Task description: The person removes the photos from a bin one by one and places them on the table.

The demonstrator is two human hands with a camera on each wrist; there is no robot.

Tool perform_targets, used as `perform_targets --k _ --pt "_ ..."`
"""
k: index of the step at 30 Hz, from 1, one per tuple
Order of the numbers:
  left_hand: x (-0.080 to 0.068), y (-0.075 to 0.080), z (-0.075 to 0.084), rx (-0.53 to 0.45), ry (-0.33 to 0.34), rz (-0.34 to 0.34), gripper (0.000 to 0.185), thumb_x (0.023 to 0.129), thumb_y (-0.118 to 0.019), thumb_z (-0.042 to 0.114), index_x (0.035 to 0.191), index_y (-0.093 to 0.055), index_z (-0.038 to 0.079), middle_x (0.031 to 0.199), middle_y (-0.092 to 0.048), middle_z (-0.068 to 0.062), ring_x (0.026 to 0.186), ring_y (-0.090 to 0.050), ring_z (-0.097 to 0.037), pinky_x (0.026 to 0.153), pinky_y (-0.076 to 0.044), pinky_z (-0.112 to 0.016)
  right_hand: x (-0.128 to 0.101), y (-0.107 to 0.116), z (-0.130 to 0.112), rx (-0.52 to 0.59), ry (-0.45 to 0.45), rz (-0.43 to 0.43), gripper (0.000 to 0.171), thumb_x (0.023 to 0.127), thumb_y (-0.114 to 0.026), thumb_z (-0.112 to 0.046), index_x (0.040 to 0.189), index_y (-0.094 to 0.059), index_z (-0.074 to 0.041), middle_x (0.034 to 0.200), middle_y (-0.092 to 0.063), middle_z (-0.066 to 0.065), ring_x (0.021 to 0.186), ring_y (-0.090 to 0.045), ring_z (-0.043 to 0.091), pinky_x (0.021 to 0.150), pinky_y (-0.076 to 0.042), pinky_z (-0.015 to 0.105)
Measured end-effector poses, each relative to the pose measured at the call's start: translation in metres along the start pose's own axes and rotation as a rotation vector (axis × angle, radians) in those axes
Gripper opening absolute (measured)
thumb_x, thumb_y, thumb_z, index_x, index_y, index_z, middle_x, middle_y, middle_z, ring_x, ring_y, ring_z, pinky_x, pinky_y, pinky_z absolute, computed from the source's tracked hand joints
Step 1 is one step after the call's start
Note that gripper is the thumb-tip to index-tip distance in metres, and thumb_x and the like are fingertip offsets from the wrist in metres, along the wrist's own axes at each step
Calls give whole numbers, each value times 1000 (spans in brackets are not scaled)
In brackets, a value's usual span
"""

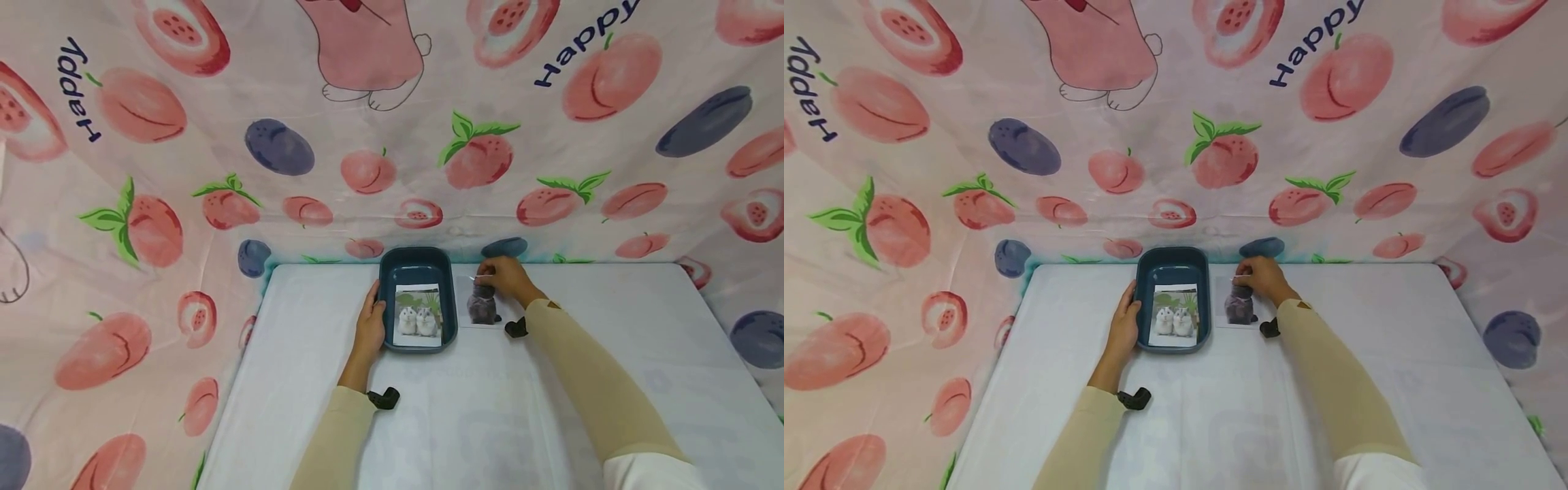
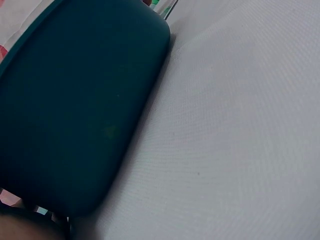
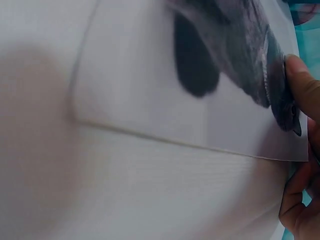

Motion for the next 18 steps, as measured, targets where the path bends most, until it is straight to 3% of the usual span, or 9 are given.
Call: perform_targets --k 7,12,18 --pt "-2 2 2 -1 -42 -6 51 110 -41 26 159 -34 36 168 -29 5 157 -21 -24 127 -19 -52 1 -2 0 -39 -4 11 19 87 -82 -28 94 -76 -11 86 -71 5 84 -61 23 78 -50 41" --pt "-4 2 6 2 -32 -14 52 110 -40 24 160 -33 34 169 -28 4 158 -20 -25 128 -19 -52 -1 -3 -3 -50 3 24 20 87 -82 -25 96 -77 -9 94 -73 10 90 -64 27 83 -53 46" --pt "-4 1 3 3 -33 -2 50 110 -41 27 158 -35 39 168 -29 6 157 -21 -24 127 -19 -52 -3 1 -14 -126 56 104 22 87 -82 -25 101 -78 -9 102 -73 13 97 -66 32 86 -54 51"
Point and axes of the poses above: each hand's wrist, its own x-axis towards the middle knuckle, its own y-axis out of the back of the hand, z = x × y, the point moved 3 cm from there along x, towards the middle knuckle
